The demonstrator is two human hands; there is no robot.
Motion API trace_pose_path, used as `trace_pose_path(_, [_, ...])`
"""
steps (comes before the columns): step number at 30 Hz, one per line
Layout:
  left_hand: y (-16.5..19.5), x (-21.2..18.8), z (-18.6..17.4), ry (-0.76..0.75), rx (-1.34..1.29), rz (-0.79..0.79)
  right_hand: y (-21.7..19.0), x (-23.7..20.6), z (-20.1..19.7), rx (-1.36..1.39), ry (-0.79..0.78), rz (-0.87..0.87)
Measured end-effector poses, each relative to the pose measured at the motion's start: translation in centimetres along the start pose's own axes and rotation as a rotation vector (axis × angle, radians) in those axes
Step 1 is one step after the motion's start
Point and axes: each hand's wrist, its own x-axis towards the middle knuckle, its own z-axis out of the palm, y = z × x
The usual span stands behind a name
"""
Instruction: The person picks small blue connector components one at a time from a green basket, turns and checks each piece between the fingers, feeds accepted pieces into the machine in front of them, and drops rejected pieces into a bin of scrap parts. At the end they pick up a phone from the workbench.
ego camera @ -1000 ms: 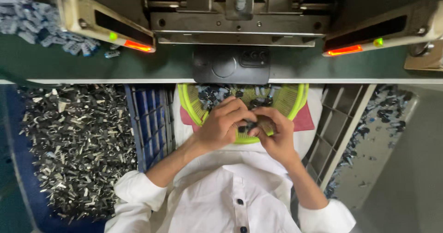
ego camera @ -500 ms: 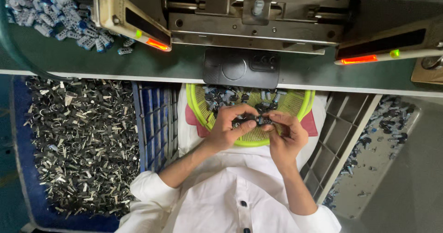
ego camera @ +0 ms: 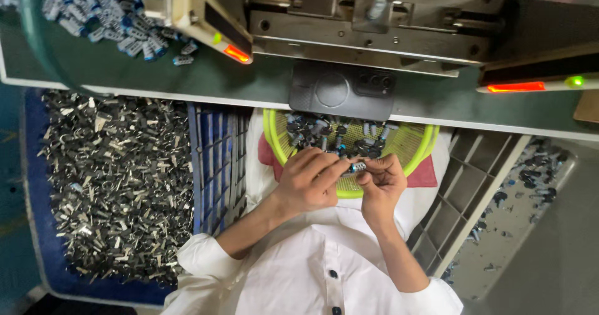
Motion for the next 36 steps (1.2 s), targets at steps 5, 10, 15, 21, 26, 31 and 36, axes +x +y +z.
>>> trace_pose_path(5, [0.9, 0.5, -4.5, -0.146, 0.159, 0.202, -0.7, 1.1, 0.5, 0.626, 0.094, 0.418])
trace_pose_path(10, [1.1, -0.1, -9.3, -0.088, -0.275, -0.440, -2.0, 2.0, -1.5, 0.823, -0.064, 0.440])
trace_pose_path(15, [-1.9, 0.7, -3.1, -0.265, -0.616, -0.522, -3.7, 2.8, -4.2, 0.654, 0.154, 0.265])
trace_pose_path(21, [-0.1, 3.8, 6.4, -0.360, -0.052, -0.264, -6.1, 2.8, -4.1, 0.336, 0.180, -0.042])
trace_pose_path(26, [-0.9, 8.3, 11.5, -0.303, 0.280, 0.105, -8.8, 5.8, 0.7, -0.182, 0.029, -0.278])
trace_pose_path(31, [-0.1, 9.0, 11.4, -0.243, 0.252, 0.077, -14.5, 13.3, 7.7, -0.647, -0.181, -0.957])
trace_pose_path(36, [0.4, 5.5, 7.6, -0.421, -0.199, -0.273, -15.0, 18.2, 11.6, -0.787, -0.144, -1.104])
